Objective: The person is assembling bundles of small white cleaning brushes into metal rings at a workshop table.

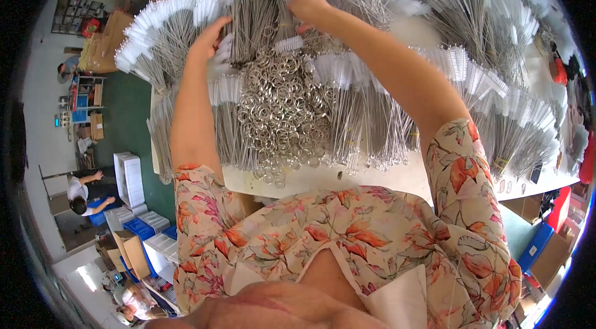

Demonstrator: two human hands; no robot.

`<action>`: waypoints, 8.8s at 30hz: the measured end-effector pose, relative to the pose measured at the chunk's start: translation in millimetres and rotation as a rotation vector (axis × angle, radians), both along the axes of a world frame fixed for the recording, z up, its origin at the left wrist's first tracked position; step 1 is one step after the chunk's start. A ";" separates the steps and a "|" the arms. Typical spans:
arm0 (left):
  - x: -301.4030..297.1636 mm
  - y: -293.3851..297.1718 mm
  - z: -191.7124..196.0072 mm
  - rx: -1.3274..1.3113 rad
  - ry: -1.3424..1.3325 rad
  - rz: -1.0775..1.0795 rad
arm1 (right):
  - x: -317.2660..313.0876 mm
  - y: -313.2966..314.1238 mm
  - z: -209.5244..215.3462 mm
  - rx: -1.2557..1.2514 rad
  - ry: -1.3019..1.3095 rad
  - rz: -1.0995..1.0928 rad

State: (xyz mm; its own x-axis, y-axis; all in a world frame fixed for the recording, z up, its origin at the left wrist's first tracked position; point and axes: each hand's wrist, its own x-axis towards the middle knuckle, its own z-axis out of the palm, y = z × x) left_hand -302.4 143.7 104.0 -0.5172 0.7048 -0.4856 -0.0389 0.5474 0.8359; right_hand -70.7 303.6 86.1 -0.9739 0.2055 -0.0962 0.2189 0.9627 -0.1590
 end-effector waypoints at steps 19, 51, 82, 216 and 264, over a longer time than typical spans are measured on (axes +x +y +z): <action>119.9 53.8 37.7 0.084 1.220 -0.118 | 32.3 -18.0 29.5 -1.858 0.522 -0.849; 77.3 41.7 21.6 0.097 0.899 -0.171 | 447.5 208.2 -0.4 0.557 -0.277 -0.453; 84.0 27.4 23.9 0.236 0.374 -0.054 | 320.4 112.0 3.1 0.096 -0.018 -0.774; 333.5 -176.8 -115.1 0.985 0.533 -0.423 | 257.3 -240.7 -31.3 -0.875 0.191 -0.427; 273.0 -196.9 -4.3 1.025 0.197 -0.109 | 175.9 -268.1 16.9 -0.462 1.101 0.070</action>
State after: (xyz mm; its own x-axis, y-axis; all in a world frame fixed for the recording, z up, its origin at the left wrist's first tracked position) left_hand -29.4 -53.2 99.7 -0.4314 0.7785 0.4558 0.1550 -0.4338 0.8876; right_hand 105.3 35.5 102.9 -0.5874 0.3142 0.7458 -0.3024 0.7696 -0.5624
